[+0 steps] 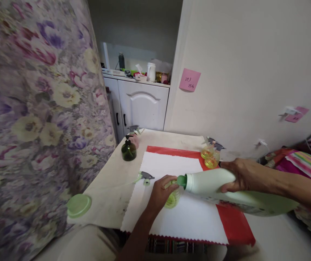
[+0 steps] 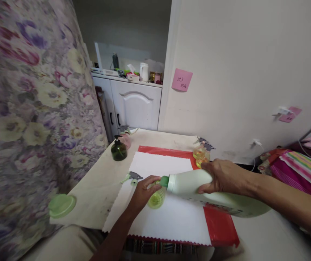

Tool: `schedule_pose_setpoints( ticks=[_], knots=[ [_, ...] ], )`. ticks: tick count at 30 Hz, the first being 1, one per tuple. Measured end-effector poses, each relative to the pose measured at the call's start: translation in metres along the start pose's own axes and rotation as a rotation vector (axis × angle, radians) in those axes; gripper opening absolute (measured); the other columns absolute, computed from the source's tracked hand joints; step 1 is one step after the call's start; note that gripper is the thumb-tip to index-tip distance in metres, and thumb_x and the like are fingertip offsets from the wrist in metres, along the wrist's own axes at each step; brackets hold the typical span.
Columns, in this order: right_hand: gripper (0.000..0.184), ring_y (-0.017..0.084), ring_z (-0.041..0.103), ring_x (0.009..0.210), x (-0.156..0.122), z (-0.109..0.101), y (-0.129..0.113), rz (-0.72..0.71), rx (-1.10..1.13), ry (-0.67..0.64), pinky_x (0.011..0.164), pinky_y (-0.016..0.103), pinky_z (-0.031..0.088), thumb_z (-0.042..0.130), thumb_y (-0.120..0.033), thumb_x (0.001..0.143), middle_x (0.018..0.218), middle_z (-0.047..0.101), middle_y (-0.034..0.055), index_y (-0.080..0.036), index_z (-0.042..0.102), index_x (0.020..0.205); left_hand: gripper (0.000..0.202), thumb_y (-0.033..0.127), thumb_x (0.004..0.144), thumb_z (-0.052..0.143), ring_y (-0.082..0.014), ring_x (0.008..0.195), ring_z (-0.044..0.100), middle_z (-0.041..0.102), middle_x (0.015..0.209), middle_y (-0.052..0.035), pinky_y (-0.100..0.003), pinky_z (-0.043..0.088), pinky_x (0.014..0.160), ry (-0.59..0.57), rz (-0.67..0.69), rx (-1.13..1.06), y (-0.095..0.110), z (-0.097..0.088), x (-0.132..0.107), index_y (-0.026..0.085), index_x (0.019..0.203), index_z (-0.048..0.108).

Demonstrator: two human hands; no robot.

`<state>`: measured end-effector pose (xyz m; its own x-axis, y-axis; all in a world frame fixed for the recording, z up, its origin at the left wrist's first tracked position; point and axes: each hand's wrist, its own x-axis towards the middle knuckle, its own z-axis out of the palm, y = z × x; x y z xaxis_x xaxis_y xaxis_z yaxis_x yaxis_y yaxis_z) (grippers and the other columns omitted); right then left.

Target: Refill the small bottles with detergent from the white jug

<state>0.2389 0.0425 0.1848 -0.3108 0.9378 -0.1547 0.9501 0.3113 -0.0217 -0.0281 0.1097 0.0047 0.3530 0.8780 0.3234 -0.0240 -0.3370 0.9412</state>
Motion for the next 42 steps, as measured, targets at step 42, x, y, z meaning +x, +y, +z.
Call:
schedule_pose_setpoints(
  ticks=[42],
  knots=[
    [0.048,0.024,0.066,0.062,-0.001,-0.017,-0.018,0.034,0.031,-0.062,0.053,0.030,0.042,0.058,-0.067,0.077,0.071,0.069,0.0083,-0.020,0.060,0.084,0.016,0.025,0.078,0.067,-0.0229,0.095,0.065,0.073,0.097,-0.0053,-0.033,0.047,0.089,0.004,0.002,0.007,0.003,-0.001,-0.002,0.021,0.092,0.074]
  ],
)
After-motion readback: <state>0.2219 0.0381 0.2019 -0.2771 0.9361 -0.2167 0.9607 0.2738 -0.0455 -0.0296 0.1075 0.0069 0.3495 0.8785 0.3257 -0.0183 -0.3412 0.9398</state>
